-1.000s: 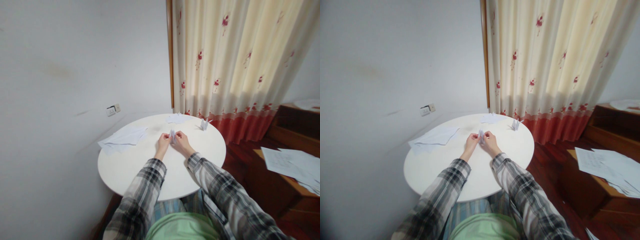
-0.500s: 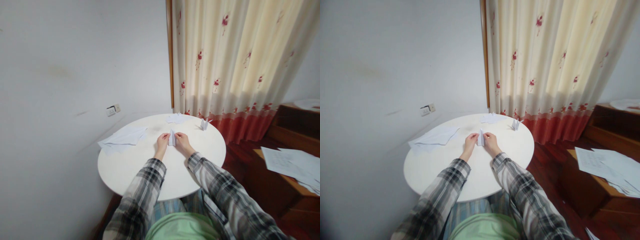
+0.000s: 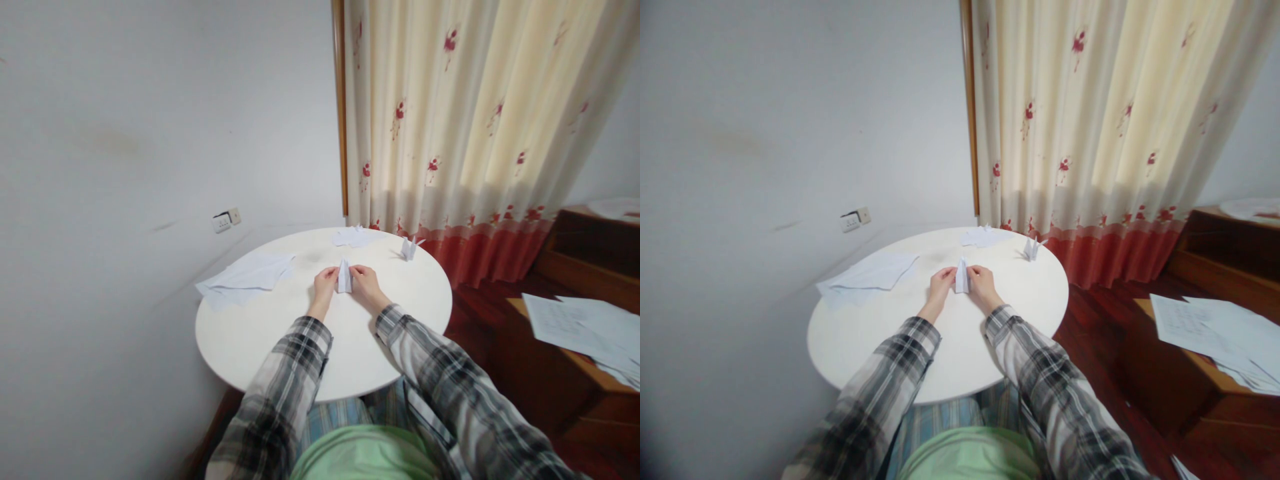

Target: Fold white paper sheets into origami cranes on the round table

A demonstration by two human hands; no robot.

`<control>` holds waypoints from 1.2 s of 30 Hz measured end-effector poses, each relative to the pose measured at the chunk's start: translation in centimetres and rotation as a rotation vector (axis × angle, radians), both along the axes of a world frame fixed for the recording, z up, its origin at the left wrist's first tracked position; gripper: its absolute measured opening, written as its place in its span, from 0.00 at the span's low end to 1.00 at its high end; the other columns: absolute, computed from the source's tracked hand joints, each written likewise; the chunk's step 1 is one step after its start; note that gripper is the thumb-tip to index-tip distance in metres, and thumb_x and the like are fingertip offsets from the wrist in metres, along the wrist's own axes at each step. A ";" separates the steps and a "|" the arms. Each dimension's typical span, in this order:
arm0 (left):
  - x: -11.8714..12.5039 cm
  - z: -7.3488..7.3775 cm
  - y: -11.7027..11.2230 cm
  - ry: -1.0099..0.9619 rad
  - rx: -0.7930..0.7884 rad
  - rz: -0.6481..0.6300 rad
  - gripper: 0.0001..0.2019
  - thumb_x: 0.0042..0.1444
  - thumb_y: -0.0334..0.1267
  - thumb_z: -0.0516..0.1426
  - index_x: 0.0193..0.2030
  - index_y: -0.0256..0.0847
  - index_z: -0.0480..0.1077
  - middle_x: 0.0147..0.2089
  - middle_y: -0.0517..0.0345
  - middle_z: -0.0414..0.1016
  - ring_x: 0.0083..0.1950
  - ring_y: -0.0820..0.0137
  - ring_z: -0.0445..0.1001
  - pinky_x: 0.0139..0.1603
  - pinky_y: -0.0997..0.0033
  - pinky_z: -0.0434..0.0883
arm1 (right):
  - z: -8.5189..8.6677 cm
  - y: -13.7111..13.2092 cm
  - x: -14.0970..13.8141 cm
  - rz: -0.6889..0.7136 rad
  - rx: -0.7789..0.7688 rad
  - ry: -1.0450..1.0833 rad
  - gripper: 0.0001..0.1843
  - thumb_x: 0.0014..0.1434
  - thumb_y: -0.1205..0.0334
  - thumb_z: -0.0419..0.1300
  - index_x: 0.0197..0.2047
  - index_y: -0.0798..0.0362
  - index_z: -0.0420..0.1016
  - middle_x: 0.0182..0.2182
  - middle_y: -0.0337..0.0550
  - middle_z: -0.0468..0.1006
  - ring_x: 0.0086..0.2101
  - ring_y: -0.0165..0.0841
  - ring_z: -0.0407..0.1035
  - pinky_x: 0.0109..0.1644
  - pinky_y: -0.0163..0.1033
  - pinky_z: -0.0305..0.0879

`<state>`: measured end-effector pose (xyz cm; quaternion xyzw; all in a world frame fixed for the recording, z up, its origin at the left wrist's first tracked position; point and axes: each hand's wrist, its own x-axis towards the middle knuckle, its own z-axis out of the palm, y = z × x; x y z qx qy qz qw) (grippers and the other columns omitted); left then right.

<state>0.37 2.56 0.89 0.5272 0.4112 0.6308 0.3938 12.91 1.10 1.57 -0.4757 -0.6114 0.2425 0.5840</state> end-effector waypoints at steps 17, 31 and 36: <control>0.4 0.4 -0.2 0.260 0.114 0.147 0.09 0.43 0.39 0.60 0.31 0.38 0.67 0.33 0.57 0.71 0.33 0.73 0.68 0.37 0.73 0.66 | -0.7 0.9 0.3 -0.049 0.052 -0.076 0.11 0.51 0.62 0.56 0.33 0.57 0.77 0.34 0.49 0.79 0.34 0.34 0.71 0.40 0.36 0.64; 0.5 1.0 -0.6 0.197 0.070 0.172 0.11 0.41 0.26 0.57 0.34 0.38 0.63 0.33 0.57 0.69 0.33 0.73 0.69 0.35 0.74 0.67 | 0.1 -0.1 -0.3 -0.011 0.011 0.111 0.07 0.50 0.60 0.55 0.30 0.54 0.68 0.25 0.41 0.74 0.26 0.29 0.68 0.32 0.33 0.63; 0.6 1.1 -0.5 0.187 0.021 0.112 0.09 0.42 0.23 0.55 0.30 0.39 0.64 0.29 0.60 0.70 0.31 0.74 0.69 0.37 0.73 0.67 | 0.1 -0.1 -0.4 0.010 -0.012 0.124 0.18 0.47 0.62 0.55 0.44 0.55 0.67 0.24 0.37 0.73 0.25 0.28 0.66 0.31 0.33 0.62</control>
